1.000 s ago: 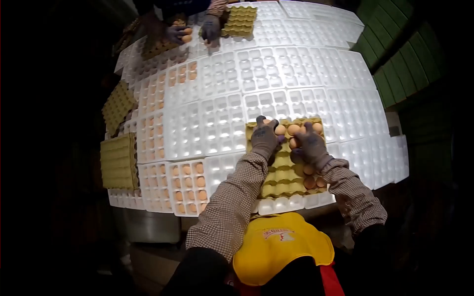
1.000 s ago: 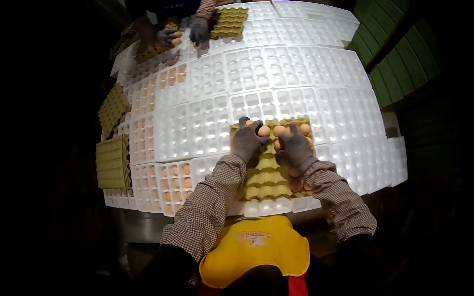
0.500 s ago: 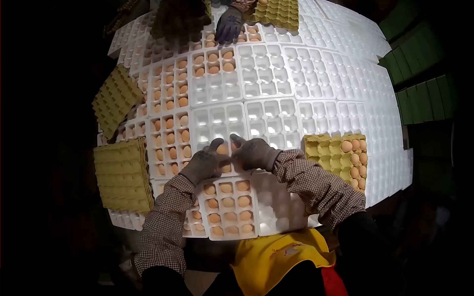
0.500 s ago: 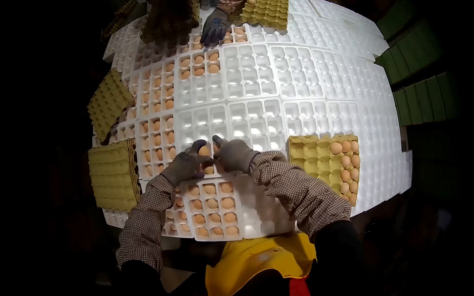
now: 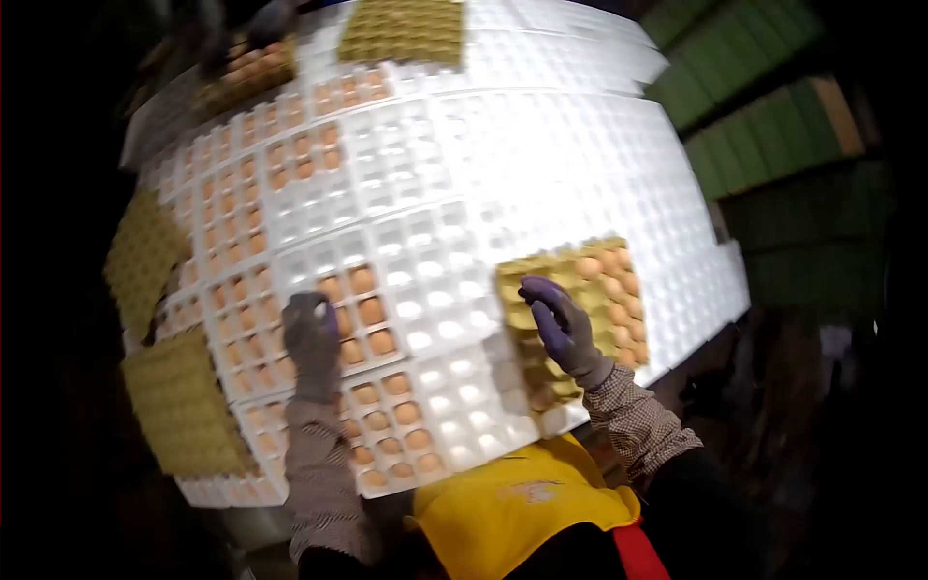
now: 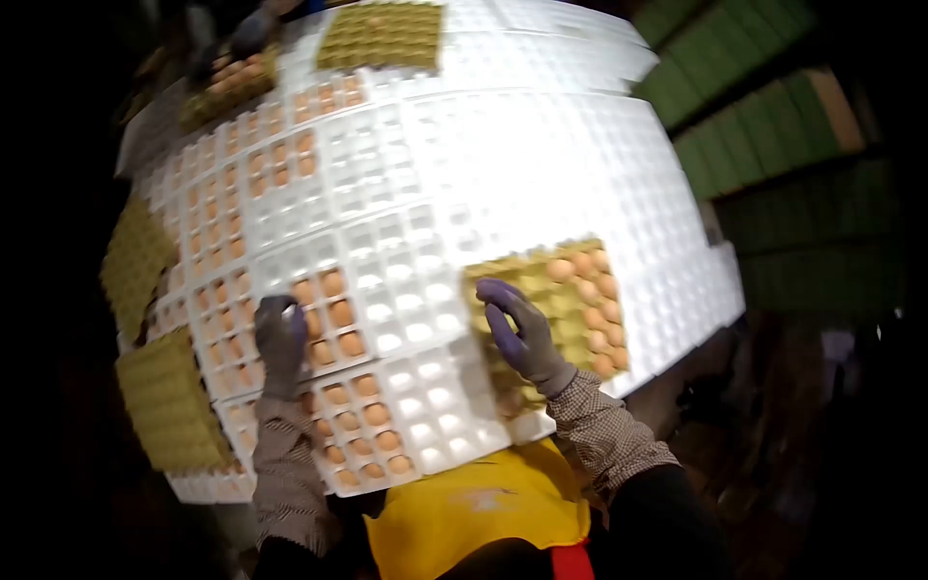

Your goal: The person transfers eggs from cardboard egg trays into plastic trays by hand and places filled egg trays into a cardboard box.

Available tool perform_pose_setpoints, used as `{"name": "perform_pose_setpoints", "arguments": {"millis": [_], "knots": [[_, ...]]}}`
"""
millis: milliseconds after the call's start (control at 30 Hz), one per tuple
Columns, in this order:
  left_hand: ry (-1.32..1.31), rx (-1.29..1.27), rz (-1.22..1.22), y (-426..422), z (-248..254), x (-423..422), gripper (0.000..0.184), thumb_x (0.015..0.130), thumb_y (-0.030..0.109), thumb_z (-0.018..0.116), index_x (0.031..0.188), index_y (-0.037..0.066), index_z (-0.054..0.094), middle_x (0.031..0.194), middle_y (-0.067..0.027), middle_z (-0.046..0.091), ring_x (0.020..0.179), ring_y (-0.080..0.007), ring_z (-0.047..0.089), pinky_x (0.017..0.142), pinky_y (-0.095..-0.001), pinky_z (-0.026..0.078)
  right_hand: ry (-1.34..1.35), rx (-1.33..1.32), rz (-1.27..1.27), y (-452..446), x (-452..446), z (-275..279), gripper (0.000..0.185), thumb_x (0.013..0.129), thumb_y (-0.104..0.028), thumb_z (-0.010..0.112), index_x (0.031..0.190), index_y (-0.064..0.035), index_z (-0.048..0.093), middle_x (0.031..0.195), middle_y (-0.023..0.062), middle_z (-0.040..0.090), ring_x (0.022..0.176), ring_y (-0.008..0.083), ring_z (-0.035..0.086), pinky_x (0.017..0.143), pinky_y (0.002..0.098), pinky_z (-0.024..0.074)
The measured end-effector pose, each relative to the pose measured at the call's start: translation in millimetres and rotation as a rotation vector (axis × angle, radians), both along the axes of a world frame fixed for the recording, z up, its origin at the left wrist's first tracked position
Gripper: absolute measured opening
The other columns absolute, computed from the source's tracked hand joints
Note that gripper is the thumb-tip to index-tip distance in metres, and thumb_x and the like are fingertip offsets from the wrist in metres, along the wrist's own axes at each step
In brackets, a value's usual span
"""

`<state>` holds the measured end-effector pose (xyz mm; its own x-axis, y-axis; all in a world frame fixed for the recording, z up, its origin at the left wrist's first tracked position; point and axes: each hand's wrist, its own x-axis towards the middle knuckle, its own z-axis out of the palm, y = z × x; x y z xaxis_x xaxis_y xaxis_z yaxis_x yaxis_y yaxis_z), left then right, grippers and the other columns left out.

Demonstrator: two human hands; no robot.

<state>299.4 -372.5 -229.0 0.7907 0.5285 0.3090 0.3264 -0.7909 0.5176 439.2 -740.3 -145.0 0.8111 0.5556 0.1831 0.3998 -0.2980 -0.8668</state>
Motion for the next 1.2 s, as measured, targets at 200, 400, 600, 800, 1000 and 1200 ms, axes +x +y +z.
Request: {"name": "perform_pose_setpoints", "arguments": {"millis": [200, 400, 600, 800, 1000, 1200], "knots": [[0.268, 0.123, -0.083, -80.9, 22.0, 6.2, 0.022, 0.091, 0.007, 0.061, 0.111, 0.004, 0.067, 0.112, -0.0149, 0.068, 0.105, -0.0358, 0.063, 0.09, -0.0455, 0.05, 0.358, 0.229, -0.989, -274.1, -30.4, 17.0, 0.032, 0.098, -0.01, 0.059, 0.128, 0.0022, 0.06, 0.109, 0.0065, 0.067, 0.091, 0.0129, 0.066, 0.079, 0.0282, 0.0555], [0.216, -0.221, -0.785, -398.1, 112.4, 69.7, 0.031, 0.091, 0.025, 0.069, 0.117, 0.008, 0.068, 0.11, -0.0146, 0.07, 0.102, -0.0325, 0.067, 0.089, -0.0425, 0.053, -0.248, -0.707, 0.177, -299.7, -8.5, -9.4, 0.034, 0.083, -0.013, 0.073, 0.116, -0.0153, 0.063, 0.132, 0.0093, 0.057, 0.108, 0.0347, 0.059, 0.078, 0.0393, 0.0584], [0.398, -0.008, -0.666, -500.8, 66.5, 86.4, 0.042, 0.081, 0.025, 0.073, 0.117, 0.009, 0.06, 0.108, -0.0135, 0.065, 0.098, -0.0367, 0.062, 0.088, -0.0481, 0.051, 0.649, 0.126, -0.202, -327.1, 11.8, -21.1, 0.027, 0.092, -0.015, 0.065, 0.117, -0.0049, 0.061, 0.108, 0.0071, 0.062, 0.1, 0.0233, 0.063, 0.089, 0.0375, 0.0553], [0.269, -0.719, -0.493, -441.2, 66.2, 120.7, 0.046, 0.084, 0.03, 0.072, 0.12, 0.004, 0.059, 0.104, -0.0171, 0.067, 0.085, -0.0314, 0.067, 0.077, -0.0402, 0.056, 0.157, -0.122, 0.174, -310.6, 65.6, 17.0, 0.024, 0.094, -0.028, 0.063, 0.108, -0.0076, 0.065, 0.102, 0.0101, 0.064, 0.085, 0.0261, 0.066, 0.08, 0.0394, 0.0572], [0.496, -0.034, -0.475, -494.5, 74.8, 110.1, 0.044, 0.084, 0.03, 0.071, 0.123, 0.01, 0.063, 0.111, -0.0175, 0.067, 0.092, -0.0365, 0.07, 0.081, -0.0436, 0.057, -0.229, -0.314, 0.322, -299.6, 71.5, -16.1, 0.041, 0.086, -0.023, 0.07, 0.125, -0.0154, 0.06, 0.108, 0.0109, 0.061, 0.089, 0.0336, 0.068, 0.075, 0.0429, 0.0583], [0.302, -0.297, -0.268, -462.9, 89.8, 127.1, 0.024, 0.092, 0.026, 0.065, 0.111, 0.013, 0.07, 0.124, -0.0204, 0.058, 0.092, -0.0357, 0.068, 0.082, -0.0471, 0.056, -0.328, -0.581, 0.151, -277.2, 86.6, -11.5, 0.049, 0.081, -0.015, 0.071, 0.129, -0.0212, 0.062, 0.134, 0.0203, 0.05, 0.095, 0.0385, 0.065, 0.077, 0.0422, 0.0589]]}}
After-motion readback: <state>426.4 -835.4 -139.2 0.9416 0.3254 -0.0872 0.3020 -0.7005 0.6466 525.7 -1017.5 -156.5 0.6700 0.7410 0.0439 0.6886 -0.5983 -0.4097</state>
